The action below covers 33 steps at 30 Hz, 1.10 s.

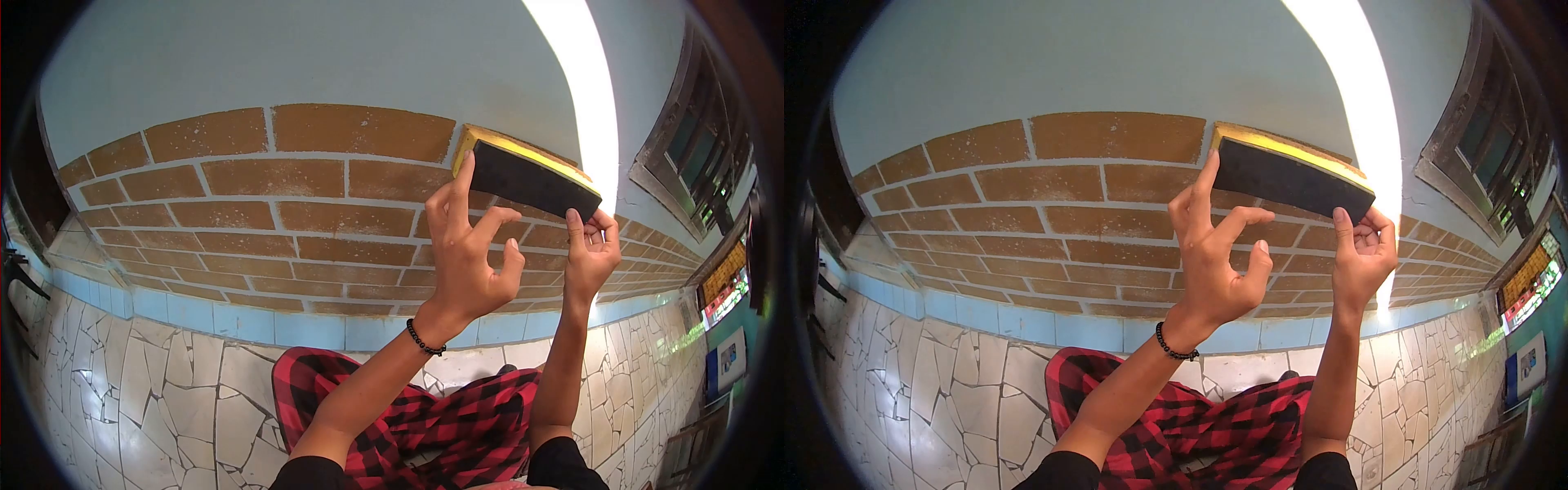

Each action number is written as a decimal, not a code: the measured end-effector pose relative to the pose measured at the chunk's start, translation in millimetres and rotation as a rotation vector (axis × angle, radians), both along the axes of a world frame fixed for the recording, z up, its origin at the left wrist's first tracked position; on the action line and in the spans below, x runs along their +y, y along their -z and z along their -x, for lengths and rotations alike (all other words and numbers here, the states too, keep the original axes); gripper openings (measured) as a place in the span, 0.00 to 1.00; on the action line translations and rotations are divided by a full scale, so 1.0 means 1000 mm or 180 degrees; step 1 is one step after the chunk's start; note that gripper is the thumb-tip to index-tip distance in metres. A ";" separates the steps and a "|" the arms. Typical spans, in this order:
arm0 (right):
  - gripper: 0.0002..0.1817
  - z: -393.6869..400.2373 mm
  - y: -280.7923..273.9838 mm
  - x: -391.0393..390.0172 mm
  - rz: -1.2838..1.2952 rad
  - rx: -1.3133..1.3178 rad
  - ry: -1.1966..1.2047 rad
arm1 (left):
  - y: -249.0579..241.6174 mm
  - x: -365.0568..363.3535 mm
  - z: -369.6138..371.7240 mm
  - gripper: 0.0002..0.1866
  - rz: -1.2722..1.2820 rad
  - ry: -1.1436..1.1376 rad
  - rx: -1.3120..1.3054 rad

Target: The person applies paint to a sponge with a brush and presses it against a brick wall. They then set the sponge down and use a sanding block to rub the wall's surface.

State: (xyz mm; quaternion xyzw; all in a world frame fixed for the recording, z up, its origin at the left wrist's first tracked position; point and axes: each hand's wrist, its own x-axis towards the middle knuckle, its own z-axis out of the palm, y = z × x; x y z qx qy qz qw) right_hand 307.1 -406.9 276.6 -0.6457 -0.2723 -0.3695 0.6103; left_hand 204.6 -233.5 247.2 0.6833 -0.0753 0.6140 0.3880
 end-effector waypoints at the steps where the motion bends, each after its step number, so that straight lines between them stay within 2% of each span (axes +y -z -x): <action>1: 0.17 0.000 0.000 0.000 -0.0004 -0.0003 -0.0003 | 0.000 0.000 0.000 0.15 -0.0006 -0.0008 -0.0003; 26: 0.18 0.001 0.000 0.002 -0.0074 -0.0032 -0.0069 | -0.001 -0.001 -0.001 0.15 0.0028 -0.0016 -0.0002; 29: 0.18 -0.001 0.001 0.002 -0.0045 -0.0038 -0.0035 | -0.001 -0.001 0.000 0.17 -0.0001 -0.0033 0.0041; 33: 0.18 -0.002 0.000 0.004 -0.0042 -0.0024 0.0036 | -0.002 -0.002 0.001 0.24 -0.0046 -0.0081 0.0079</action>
